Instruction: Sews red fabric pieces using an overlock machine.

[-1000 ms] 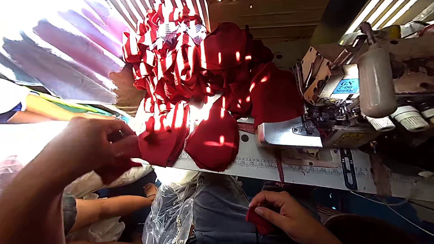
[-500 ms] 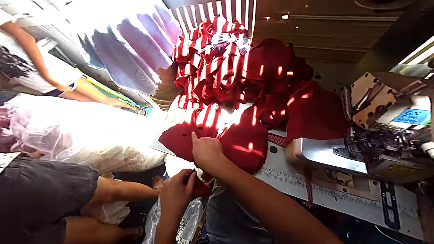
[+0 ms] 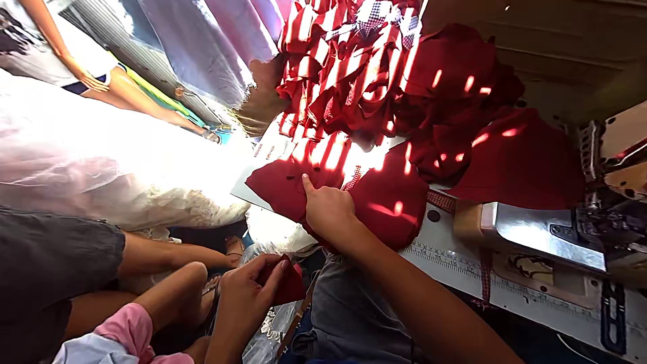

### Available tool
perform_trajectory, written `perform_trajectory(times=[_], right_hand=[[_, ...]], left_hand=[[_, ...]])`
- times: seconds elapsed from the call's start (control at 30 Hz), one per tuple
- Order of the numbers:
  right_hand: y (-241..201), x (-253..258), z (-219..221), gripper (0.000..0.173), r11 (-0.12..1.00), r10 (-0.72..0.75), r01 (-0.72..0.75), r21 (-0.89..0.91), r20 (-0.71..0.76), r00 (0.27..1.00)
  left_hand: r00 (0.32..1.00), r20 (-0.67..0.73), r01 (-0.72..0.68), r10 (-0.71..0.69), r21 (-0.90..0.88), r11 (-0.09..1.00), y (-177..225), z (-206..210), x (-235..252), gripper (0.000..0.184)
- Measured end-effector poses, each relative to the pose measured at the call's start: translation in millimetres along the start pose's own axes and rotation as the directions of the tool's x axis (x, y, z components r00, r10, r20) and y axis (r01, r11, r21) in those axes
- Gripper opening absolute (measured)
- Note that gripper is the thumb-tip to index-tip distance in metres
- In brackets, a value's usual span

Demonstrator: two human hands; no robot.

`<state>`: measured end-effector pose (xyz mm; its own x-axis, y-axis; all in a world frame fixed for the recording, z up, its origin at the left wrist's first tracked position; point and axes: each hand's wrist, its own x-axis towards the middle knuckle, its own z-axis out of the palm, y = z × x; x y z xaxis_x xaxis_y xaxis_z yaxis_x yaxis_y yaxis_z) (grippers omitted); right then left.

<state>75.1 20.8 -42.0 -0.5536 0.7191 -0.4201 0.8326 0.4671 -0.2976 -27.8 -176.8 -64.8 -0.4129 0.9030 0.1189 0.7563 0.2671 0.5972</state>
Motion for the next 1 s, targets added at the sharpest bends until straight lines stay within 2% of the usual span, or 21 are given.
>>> perform_trajectory(times=[0.1,0.17,0.23,0.27,0.37,0.43,0.5,0.57,0.67,0.73,0.87,1.0], right_hand=[[16,-18,-6,0.067,0.989,-0.074,0.076,0.124,-0.018,0.997],[43,-50,-7,0.056,0.926,-0.2,0.239,0.292,-0.159,0.967],[77,-89,7,0.047,0.788,-0.343,0.494,0.368,-0.404,0.848],[93,-112,13,0.042,0.716,-0.405,0.592,0.371,-0.47,0.784],[121,-183,26,0.027,0.539,-0.565,0.752,0.379,-0.499,0.657],[134,-214,30,0.021,0.458,-0.588,0.781,0.424,-0.514,0.624],[153,-231,34,0.021,0.493,-0.468,0.758,0.426,-0.604,0.644],[176,-238,41,0.019,0.573,-0.255,0.691,0.442,-0.705,0.662],[201,-244,53,0.015,0.595,0.099,0.567,0.57,-0.752,0.652],[211,-248,61,0.013,0.534,0.26,0.525,0.663,-0.719,0.644],[222,-255,67,0.012,0.442,0.427,0.466,0.767,-0.636,0.642],[228,-255,68,0.017,0.399,0.45,0.428,0.811,-0.58,0.679]], left_hand=[[1.0,-0.022,-0.014,0.012,-0.072,0.997,7,-2,2,0.025],[0.999,-0.028,-0.025,0.02,-0.174,0.984,12,5,7,0.022],[1.0,-0.02,-0.019,0.013,-0.343,0.939,26,19,8,0.018],[1.0,0.001,-0.017,0.02,-0.433,0.901,37,29,7,0.017],[0.985,0.12,-0.01,0.123,-0.673,0.739,78,68,3,0.015],[0.943,0.209,0.002,0.258,-0.781,0.624,106,93,-1,0.013],[0.866,0.261,0.009,0.427,-0.861,0.509,132,114,0,0.015],[0.788,0.286,0.023,0.545,-0.898,0.439,156,132,4,0.016],[0.712,0.351,0.086,0.608,-0.903,0.42,184,151,5,0.017],[0.685,0.39,0.124,0.615,-0.895,0.429,195,160,4,0.017],[0.651,0.422,0.134,0.631,-0.882,0.451,205,167,1,0.018],[0.634,0.401,0.068,0.661,-0.881,0.469,208,164,0,0.024]])
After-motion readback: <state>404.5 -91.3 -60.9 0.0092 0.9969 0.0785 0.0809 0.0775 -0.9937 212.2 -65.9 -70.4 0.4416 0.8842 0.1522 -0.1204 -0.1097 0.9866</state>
